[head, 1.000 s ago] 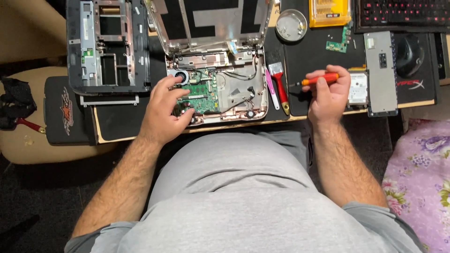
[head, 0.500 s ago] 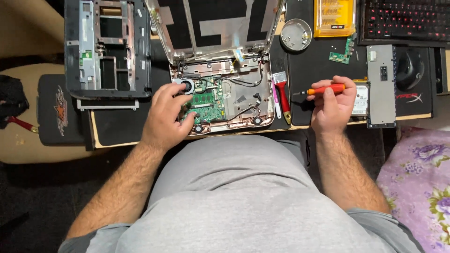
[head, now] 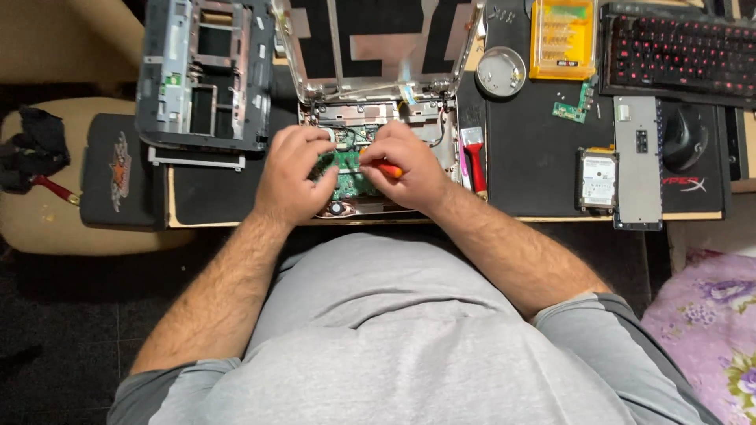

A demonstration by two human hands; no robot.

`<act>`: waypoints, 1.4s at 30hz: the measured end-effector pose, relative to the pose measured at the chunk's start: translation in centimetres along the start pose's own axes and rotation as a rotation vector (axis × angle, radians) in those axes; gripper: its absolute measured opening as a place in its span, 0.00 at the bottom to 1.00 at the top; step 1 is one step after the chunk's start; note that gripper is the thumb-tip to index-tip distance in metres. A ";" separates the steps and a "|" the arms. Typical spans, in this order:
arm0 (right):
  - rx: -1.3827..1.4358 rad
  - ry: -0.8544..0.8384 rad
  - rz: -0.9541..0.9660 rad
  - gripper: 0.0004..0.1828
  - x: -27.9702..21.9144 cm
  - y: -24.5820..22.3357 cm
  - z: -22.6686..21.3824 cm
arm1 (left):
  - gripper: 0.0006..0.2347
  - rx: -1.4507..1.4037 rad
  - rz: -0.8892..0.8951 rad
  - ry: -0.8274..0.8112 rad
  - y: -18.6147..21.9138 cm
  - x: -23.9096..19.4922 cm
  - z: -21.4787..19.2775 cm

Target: The person uses a screwdriver to remove screws from a circuit board inside an open electronic device. They then use their hands to disconnect cables and remove components from the board.

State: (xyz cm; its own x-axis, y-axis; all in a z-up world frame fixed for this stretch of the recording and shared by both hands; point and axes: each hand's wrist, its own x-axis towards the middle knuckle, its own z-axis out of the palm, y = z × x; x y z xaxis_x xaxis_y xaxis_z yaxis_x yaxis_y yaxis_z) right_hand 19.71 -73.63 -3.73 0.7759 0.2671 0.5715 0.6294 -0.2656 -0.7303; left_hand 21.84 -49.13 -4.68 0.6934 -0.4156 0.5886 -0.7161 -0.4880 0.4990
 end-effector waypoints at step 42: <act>0.019 0.028 0.513 0.05 2.3 -0.1 0.3 | 0.13 0.253 0.020 -0.085 0.2 -1.3 0.7</act>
State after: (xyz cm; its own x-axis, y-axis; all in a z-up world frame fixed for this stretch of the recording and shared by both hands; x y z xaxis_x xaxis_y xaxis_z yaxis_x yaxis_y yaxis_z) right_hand 21.45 -72.72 -2.45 0.9856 0.0824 0.1477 0.1670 -0.3390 -0.9258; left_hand 20.91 -49.25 -5.79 0.6912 -0.4852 0.5355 -0.6944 -0.6511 0.3064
